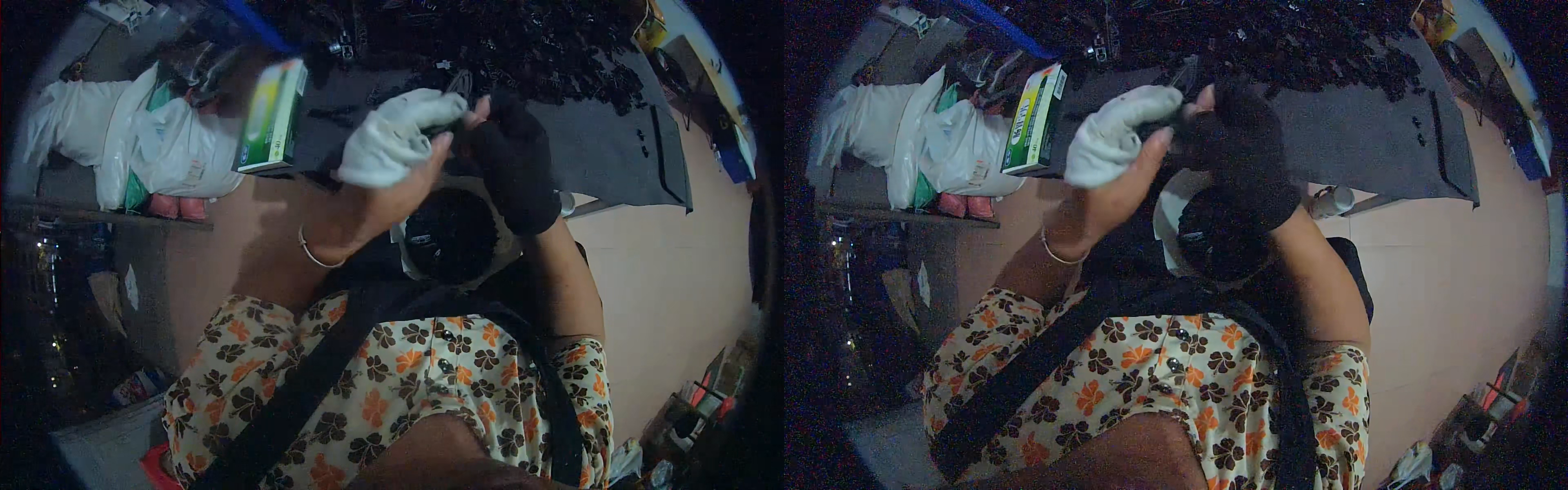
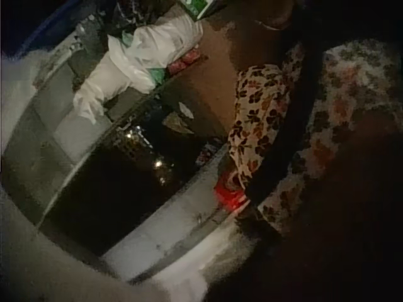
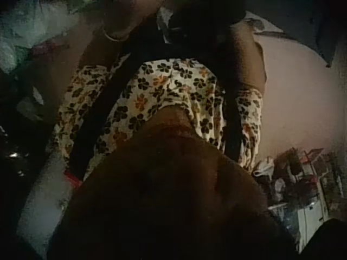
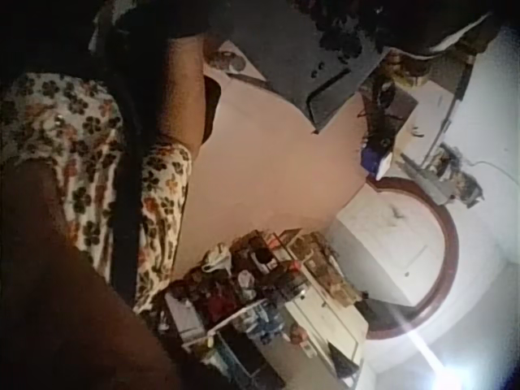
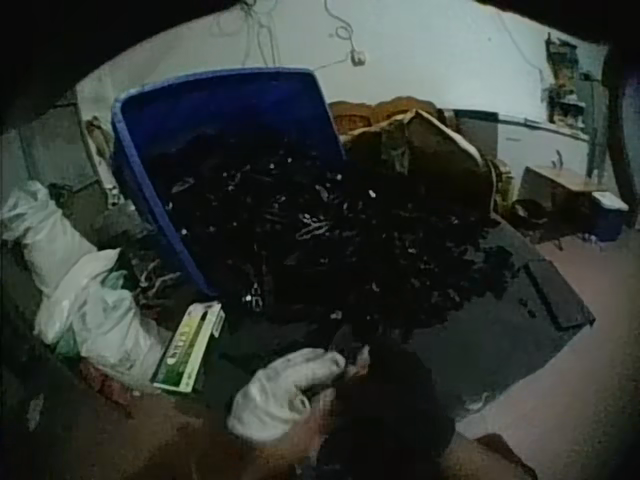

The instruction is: Assembling small black plastic parts at a manufacturing workbench.

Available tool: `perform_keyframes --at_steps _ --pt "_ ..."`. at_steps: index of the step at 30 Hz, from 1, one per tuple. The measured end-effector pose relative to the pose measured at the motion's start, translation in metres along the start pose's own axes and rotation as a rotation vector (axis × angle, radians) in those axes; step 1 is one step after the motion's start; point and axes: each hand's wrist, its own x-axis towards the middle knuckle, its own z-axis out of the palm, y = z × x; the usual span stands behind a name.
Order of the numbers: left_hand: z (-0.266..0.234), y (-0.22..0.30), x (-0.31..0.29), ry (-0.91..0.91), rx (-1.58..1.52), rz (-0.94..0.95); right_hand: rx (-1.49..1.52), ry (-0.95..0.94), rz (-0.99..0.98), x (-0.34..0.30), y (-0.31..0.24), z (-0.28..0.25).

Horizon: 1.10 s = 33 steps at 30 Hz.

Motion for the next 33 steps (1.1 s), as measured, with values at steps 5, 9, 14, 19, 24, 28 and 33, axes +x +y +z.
perform_keyframes --at_steps 5,9,14,19,24,28,33 --pt "0.001 -0.005 -0.008 0.076 0.139 0.156 0.135 -0.034 0.109 -0.007 -0.016 0.011" --pt "-0.002 -0.017 -0.008 0.115 -0.209 -0.081 -0.291 0.065 -0.166 -0.003 -0.010 0.003" --pt "-0.012 -0.013 -0.018 -0.014 -0.248 -0.189 -0.086 -0.166 0.028 -0.001 -0.009 -0.011" --pt "-0.019 -0.017 -0.019 -0.240 -0.192 -0.154 -0.514 -0.412 -0.049 -0.001 -0.018 -0.020" --pt "-0.056 -0.042 0.010 -0.128 0.422 -0.026 -0.828 -0.625 -0.157 0.012 -0.015 -0.033" --pt "-0.057 -0.090 0.055 -0.002 0.841 0.204 -0.873 -0.163 -0.518 0.008 0.007 -0.019" --pt "-0.042 -0.108 0.073 -0.009 1.039 -0.094 -1.152 -0.238 -0.535 0.009 0.015 0.005"
